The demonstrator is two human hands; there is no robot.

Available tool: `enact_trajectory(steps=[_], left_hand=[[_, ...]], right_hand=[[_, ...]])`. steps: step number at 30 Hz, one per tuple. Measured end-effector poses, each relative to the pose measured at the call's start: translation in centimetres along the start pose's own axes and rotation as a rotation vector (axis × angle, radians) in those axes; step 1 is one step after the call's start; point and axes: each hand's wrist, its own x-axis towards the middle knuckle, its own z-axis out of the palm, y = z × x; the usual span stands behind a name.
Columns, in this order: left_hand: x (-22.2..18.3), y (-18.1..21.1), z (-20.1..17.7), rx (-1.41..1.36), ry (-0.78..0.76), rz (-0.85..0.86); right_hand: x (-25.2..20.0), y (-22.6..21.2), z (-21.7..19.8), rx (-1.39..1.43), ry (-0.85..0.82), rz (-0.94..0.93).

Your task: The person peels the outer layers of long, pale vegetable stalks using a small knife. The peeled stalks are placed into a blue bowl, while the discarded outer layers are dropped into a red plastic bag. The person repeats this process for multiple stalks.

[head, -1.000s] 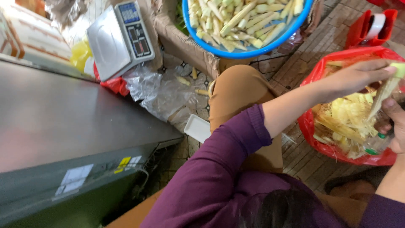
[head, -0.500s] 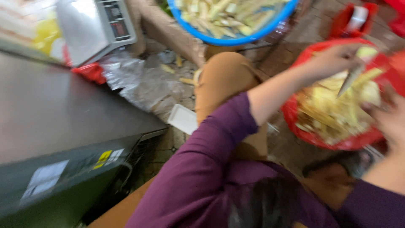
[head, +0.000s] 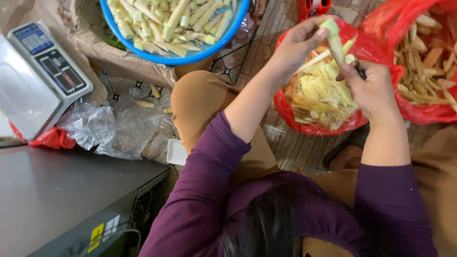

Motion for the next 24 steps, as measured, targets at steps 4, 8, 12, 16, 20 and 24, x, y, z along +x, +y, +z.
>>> enact_trajectory(steps=[4,8,12,16,20,24], left_hand=[[0.1,2.4,0.4,0.189,0.305,-0.131],[0.0,2.5,-0.2,0.048,0.413,-0.209],[-0.3,2.1,0.6,0.002,0.34,-0.227],[0.5,-0.8,1.1,-0.043,0.374,-0.133],[-0.4,2.1,0.5,-0.151,0.61,0.019],[-1.3,11.2,-2.9,-0.043,0.569,0.199]], right_hand=[[1.5,3.1,-1.5,-0.35,0.133,-0.255],[-1.7,-4.7,-0.3,-0.223,0.038,-0.012],[-0.5,-1.6,-0.4,0.278,-0.007,-0.097],[0.3,0.3,0.0,0.008,0.091,-0.107],[1.9,3.1,-1.6,-0.697,0.103,-0.283],[4.1,8.1,-3.0,-0.772,0.112,-0.262]])
